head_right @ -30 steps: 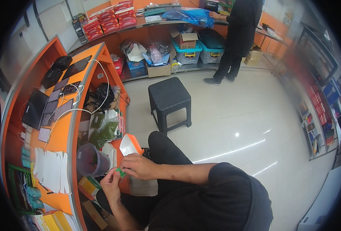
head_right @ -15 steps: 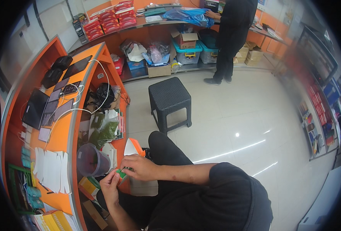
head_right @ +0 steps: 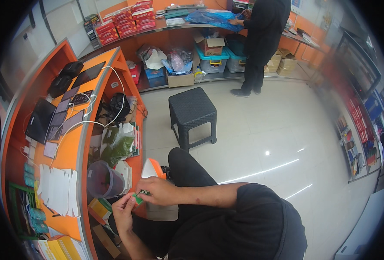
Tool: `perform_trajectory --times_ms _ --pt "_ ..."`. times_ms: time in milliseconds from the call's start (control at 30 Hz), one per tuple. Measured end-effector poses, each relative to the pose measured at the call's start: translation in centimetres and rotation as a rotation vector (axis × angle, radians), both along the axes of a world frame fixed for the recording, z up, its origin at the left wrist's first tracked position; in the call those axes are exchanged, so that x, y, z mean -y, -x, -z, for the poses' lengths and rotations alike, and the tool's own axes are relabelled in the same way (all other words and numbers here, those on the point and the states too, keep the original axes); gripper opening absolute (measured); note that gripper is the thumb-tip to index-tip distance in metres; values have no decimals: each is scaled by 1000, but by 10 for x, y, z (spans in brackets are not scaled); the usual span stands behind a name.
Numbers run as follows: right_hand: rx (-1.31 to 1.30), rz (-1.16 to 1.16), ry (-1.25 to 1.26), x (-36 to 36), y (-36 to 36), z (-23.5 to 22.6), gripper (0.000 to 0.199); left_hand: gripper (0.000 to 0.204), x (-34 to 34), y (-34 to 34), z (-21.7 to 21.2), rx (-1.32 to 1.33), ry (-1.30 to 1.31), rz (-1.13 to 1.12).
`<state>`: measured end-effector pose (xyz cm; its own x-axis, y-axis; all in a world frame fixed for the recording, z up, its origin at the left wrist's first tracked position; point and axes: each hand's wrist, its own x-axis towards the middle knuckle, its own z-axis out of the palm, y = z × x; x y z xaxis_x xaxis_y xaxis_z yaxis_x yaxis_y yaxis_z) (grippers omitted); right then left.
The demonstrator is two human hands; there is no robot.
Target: The person assembles small paper boxes by folding flat sheets and tucking flaps into slots. They handle multiple boxes one at a time, folding edges and securing the structure by hand, then placing finished units on a nearby counter.
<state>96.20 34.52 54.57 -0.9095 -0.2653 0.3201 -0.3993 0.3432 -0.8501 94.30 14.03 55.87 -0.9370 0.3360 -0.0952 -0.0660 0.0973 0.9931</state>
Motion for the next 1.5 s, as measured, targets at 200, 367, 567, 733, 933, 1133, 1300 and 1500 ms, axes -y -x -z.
perform_trajectory --times_ms 200,367,567,733,933,1133,1300,1500 --pt "-200 92 57 6 3 3 12 20 -4 3 -10 51 -57 -49" --pt "-201 63 38 9 5 3 12 20 -3 2 -5 64 -89 -59" --pt "-69 -15 36 0 5 -7 14 20 -1 -1 -7 54 -63 -70" --pt "34 -30 21 3 -1 -9 13 20 1 -1 -6 57 -22 -11" --pt "-3 26 -3 0 -1 -10 13 18 -1 -2 -15 39 -43 -39" --pt "-122 15 -95 1 0 -2 13 16 -2 0 -2 49 -128 -99" --pt "-268 42 -96 8 0 0 11 16 2 -4 2 75 -68 -93" --pt "-291 43 -120 14 0 2 9 18 2 -6 5 85 -56 -121"
